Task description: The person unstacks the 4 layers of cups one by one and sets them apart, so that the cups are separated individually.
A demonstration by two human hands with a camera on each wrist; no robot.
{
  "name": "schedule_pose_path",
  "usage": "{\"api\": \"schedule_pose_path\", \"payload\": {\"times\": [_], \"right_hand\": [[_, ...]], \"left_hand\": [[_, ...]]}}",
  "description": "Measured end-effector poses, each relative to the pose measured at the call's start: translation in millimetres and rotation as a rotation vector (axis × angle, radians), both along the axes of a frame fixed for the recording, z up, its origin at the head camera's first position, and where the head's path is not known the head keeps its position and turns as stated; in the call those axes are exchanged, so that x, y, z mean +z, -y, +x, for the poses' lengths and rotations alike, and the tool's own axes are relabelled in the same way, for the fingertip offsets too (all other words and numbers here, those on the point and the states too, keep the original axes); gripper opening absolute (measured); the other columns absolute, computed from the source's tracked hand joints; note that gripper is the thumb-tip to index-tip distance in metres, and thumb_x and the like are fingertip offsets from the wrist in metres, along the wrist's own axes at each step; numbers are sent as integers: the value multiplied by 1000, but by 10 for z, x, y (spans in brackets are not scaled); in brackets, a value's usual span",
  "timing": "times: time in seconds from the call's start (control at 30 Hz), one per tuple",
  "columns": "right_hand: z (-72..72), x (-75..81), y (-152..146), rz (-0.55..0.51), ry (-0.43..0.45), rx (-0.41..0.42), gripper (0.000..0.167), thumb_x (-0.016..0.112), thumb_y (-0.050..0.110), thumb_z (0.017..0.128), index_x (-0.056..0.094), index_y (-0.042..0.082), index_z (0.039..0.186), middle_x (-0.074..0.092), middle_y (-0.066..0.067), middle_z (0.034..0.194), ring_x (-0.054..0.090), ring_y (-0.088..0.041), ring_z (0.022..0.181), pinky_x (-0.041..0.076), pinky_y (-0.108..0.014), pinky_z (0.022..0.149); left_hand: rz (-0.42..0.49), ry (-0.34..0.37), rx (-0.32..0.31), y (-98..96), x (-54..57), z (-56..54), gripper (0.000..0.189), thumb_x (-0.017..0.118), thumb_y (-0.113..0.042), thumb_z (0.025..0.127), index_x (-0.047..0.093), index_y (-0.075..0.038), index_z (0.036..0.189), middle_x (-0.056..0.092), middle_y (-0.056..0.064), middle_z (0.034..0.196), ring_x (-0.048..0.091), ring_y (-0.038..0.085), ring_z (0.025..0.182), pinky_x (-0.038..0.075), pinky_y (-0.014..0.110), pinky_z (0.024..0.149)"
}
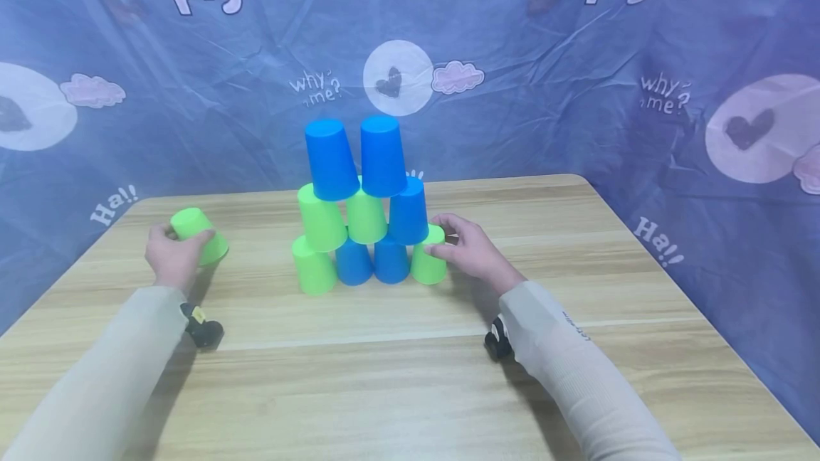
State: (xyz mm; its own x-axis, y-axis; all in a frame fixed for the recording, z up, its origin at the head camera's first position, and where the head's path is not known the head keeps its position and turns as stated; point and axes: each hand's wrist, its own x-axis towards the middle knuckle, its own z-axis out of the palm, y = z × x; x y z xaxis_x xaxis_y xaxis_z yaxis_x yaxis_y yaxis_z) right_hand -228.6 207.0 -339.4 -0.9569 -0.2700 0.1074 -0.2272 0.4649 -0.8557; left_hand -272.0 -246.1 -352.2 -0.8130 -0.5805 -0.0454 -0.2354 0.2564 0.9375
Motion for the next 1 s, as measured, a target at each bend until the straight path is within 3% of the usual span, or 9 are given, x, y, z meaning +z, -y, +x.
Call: {"api": "schedule_pose_path", "payload": {"times": [0.37, 0.77, 1.0], "right_hand": [[5, 9, 2, -6, 1, 0, 45, 66, 14, 84, 49, 1, 124, 55, -15, 114, 52, -28, 108, 45, -43, 96], [8, 13, -6, -17, 16, -3, 45, 66, 14, 84, 49, 1, 123, 55, -16, 114, 53, -29, 107, 46, -42, 94], [11, 9, -5, -26, 20, 2, 46, 66, 14, 84, 49, 1, 124, 55, -16, 115, 53, -30, 108, 46, -43, 95]], "left_hand": [[12, 7, 4, -21, 20, 33, 69, 70, -17, 81, 33, -9, 138, 38, 10, 142, 38, 24, 128, 35, 35, 107], [-21, 51, -88, 38, 5, 14, 75, 69, -18, 82, 25, -9, 142, 32, 11, 146, 34, 28, 132, 34, 40, 108], [-4, 63, -136, 43, -3, 58, 80, 67, -16, 83, 17, -10, 145, 24, 13, 150, 28, 32, 135, 29, 44, 109]]}}
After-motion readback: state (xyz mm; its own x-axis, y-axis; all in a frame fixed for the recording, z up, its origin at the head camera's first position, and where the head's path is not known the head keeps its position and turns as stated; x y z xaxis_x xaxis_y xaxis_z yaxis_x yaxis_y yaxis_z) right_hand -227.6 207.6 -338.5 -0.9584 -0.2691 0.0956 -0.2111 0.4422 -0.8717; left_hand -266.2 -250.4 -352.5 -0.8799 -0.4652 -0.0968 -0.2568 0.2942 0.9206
